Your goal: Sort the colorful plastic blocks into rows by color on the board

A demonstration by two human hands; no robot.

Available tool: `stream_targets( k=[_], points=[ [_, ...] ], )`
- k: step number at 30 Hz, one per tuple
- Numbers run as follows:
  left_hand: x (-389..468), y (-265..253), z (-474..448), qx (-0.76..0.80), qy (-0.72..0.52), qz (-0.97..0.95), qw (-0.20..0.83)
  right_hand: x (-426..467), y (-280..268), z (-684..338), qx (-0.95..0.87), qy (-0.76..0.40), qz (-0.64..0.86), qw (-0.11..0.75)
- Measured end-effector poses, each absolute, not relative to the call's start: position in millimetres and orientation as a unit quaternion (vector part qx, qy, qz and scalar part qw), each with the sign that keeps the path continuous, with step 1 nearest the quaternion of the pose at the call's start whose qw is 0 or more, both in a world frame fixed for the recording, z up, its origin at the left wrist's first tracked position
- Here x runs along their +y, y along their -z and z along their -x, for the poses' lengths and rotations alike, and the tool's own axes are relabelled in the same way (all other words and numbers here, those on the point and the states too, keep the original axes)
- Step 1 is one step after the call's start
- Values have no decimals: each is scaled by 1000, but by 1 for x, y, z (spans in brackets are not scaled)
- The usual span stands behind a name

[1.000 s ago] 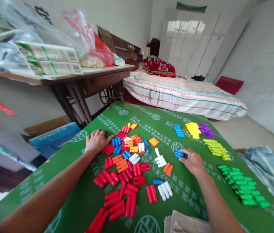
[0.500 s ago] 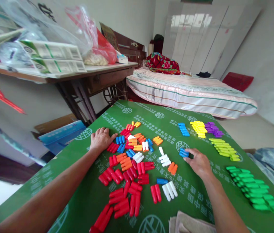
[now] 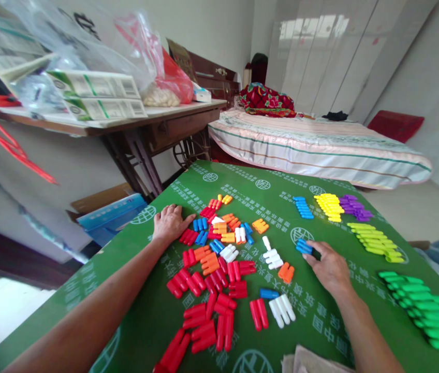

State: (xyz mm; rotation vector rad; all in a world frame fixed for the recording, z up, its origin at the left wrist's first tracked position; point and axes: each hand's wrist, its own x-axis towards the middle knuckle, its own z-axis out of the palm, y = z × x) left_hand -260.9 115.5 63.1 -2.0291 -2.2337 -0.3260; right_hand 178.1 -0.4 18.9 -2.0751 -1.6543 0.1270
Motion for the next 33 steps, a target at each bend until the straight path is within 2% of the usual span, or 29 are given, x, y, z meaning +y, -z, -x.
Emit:
stream_targets(
  k=[13, 20, 26, 33],
  points=[
    [114, -60, 268, -727, 167, 665, 13, -7, -6, -169, -612, 18, 745, 266],
    [106, -73, 267, -660, 194, 726, -25, -6, 0, -170, -612, 26, 744, 267],
    [77, -89, 240, -611, 144, 778, -25, -4, 0, -170, -608, 17, 746, 272],
    [54, -92, 215, -629, 71, 774, -23, -4, -5, -165, -606, 10, 745, 278]
  ],
)
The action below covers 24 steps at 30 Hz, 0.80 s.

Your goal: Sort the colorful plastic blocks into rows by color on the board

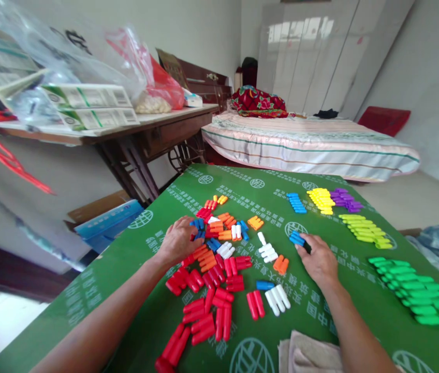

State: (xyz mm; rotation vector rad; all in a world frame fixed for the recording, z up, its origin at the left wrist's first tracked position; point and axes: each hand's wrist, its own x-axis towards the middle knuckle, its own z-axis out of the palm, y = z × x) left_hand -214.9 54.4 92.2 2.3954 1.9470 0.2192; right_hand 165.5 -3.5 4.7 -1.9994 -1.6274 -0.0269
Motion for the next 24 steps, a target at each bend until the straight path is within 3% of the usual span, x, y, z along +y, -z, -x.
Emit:
stream_targets(
  k=[12, 24],
  points=[
    [66, -93, 211, 663, -34, -744, 76, -1, -1, -164, -608, 11, 735, 300],
    [35, -94, 216, 664, -208, -703, 147, -1, -3, -163, -608, -4, 738, 292]
  ],
)
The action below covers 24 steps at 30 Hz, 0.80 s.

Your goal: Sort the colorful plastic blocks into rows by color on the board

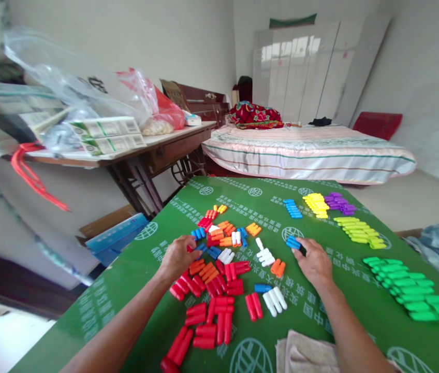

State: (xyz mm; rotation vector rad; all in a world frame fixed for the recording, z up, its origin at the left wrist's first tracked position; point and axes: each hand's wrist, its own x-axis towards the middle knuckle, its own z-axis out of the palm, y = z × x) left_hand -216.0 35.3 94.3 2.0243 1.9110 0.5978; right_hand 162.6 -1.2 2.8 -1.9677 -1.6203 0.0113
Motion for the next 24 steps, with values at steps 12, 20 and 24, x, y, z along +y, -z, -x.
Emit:
stream_targets(
  k=[12, 20, 24],
  points=[
    [-8, -113, 176, 539, -402, -582, 458, 3, -6, -165, -609, -45, 736, 291],
    [-24, -117, 150, 468, -440, -480, 598, -34, -61, -100, -601, -184, 651, 425],
    [-33, -116, 136, 438, -435, -467, 633, -58, -97, -49, -579, -478, 480, 454]
  ],
)
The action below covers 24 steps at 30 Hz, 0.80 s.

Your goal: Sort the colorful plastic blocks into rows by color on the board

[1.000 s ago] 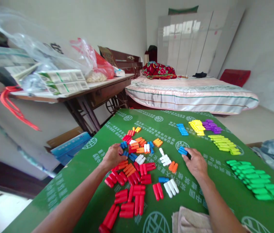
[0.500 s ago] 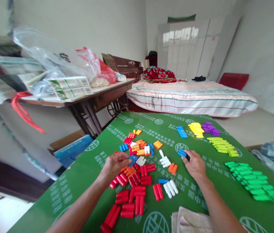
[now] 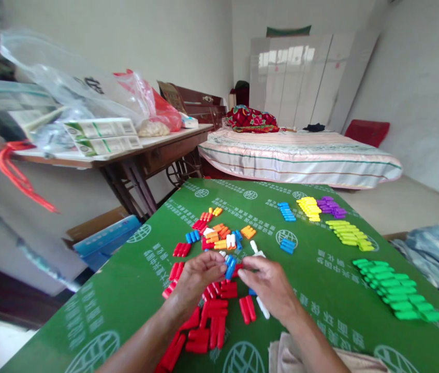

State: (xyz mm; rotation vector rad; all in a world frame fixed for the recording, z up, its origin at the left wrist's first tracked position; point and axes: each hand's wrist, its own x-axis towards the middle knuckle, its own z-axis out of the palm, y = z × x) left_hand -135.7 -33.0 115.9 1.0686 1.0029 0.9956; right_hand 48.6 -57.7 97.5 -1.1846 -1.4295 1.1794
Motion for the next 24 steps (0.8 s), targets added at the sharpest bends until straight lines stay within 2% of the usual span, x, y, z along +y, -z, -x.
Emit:
stream_targets(
  k=[3, 10, 18, 24],
  points=[
    [-34, -113, 129, 423, -435, -461, 647, -61, -109, -32, -552, -540, 424, 474],
    [-24, -99, 128, 418, -435, -464, 649, -50, -97, -34, -459, -571, 437, 521],
    [-10, -92, 121, 420, -428, -493, 630, -36, -95, -36, -473, -574, 441, 502],
    [1, -91, 117, 435, -404, -602, 533, -21, -96, -43, -508, -560, 442, 482]
  ],
)
